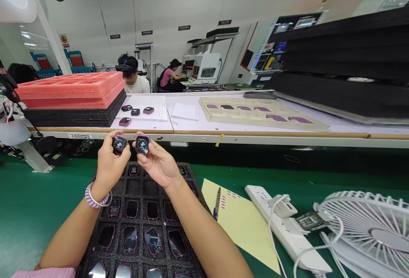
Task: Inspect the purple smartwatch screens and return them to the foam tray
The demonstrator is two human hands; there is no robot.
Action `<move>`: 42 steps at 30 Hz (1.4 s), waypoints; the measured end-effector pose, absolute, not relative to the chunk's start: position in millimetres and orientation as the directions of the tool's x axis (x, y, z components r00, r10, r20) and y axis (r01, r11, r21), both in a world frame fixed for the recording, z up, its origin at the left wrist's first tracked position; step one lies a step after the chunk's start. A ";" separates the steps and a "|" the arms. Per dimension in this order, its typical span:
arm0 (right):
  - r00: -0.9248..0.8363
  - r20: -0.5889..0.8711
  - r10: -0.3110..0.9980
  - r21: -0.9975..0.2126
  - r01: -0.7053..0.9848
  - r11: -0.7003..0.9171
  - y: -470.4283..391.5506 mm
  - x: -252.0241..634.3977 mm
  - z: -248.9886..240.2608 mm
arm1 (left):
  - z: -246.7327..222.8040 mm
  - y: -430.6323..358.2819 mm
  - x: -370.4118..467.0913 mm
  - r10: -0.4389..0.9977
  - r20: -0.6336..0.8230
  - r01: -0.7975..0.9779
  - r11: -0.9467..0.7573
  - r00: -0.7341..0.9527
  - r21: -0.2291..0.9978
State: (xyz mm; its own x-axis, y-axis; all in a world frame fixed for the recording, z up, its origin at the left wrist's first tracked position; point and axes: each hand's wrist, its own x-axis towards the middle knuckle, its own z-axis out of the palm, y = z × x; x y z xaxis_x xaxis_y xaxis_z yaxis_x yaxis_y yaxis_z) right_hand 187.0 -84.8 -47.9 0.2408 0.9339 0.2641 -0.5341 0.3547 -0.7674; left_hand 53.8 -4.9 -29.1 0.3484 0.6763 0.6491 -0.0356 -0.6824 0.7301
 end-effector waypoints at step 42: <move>0.237 0.311 0.920 -0.786 -0.479 0.389 -84.8 190.0 -53.8 | -32.4 -1.0 56.9 0.670 0.637 -0.035 -0.678 0.381 0.734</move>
State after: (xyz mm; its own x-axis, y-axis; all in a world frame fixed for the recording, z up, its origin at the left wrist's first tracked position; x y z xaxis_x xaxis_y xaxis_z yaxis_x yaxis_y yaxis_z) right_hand 190.0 -84.8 -53.8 0.2369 0.9204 0.3111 -0.4794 0.3893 -0.7865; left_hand 56.9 -1.0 -32.4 0.3809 0.6699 0.6373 -0.0352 -0.6782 0.7340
